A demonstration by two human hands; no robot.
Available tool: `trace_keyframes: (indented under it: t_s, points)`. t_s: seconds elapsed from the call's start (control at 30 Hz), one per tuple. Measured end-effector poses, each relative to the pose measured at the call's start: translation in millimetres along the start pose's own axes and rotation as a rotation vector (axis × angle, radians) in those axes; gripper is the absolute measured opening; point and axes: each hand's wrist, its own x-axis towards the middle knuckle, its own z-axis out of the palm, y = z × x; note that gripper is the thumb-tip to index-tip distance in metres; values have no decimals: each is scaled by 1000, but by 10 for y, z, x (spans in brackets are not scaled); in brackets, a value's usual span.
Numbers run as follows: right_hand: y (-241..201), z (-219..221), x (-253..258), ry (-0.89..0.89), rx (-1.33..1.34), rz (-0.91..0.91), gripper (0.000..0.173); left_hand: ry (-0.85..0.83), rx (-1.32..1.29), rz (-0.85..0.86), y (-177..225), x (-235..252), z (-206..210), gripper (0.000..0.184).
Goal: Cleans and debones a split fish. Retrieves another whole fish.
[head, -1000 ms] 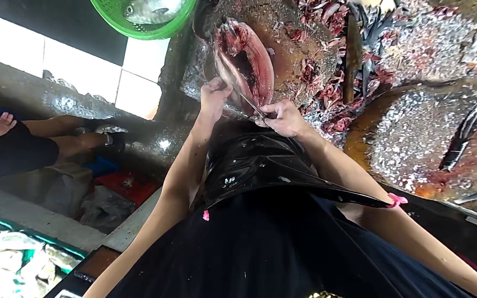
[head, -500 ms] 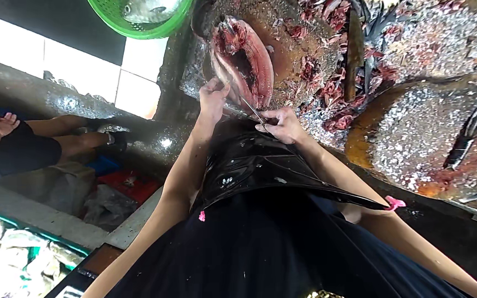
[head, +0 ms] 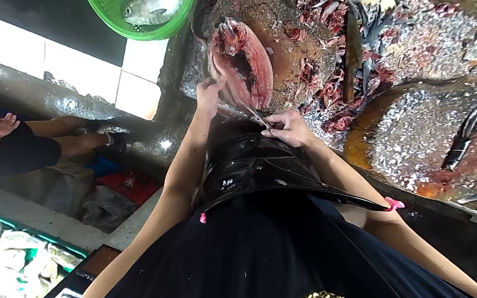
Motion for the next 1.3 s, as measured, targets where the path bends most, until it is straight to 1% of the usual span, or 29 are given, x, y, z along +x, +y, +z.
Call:
trace_keyframes:
  t_s: [0.07, 0.13, 0.2, 0.27, 0.33, 0.47, 0.5, 0.53, 0.6, 0.63, 0.7, 0.73, 0.83, 0.97, 1.03, 1.17, 1.3]
  points:
    - [37, -20, -64, 77, 12, 6, 32, 73, 150, 50, 41, 167, -17, 23]
    - [68, -54, -84, 120, 18, 23, 33, 90, 208, 100, 114, 269, 11, 27]
    - [76, -52, -139, 136, 46, 26, 32, 30, 166, 125, 60, 143, 38, 23]
    - [64, -64, -136, 171, 97, 2, 29, -76, 62, 120, -48, -34, 67, 27]
    - [60, -47, -138, 190, 159, -10, 28, -134, -36, 116, -180, -151, 52, 35]
    - [-9, 10, -158, 197, 180, -10, 29, -163, -105, 154, -267, -111, 0, 63]
    - [-34, 15, -150, 196, 180, -15, 30, -164, -93, 151, -246, -79, -13, 63]
    - [-51, 15, -132, 194, 177, -19, 30, -153, -63, 135, -201, -39, -26, 55]
    - [-71, 12, -74, 199, 181, -21, 29, -72, 71, 63, -35, 90, -36, 31]
    - [-85, 14, -48, 198, 182, -13, 28, -15, 142, 36, 56, 177, -33, 27]
    - [-125, 39, -4, 192, 178, -2, 26, 64, 201, 19, 181, 357, -52, 32]
    - [-145, 38, 29, 193, 172, 0, 26, 72, 207, 22, 234, 429, -51, 34]
    - [-196, 36, 73, 194, 181, -12, 25, -2, 155, 17, 242, 372, -53, 33]
    - [-201, 41, 106, 212, 213, -34, 24, -89, -32, 25, 135, 173, -92, 27]
    - [-186, 58, 111, 212, 229, -32, 23, -101, -71, 46, 65, 156, -114, 23]
    - [-196, 60, 141, 196, 213, -18, 24, -118, -106, 65, 23, 151, -135, 20]
    - [-208, 40, 200, 190, 187, -7, 26, -94, -140, 35, 36, 167, -124, 20]
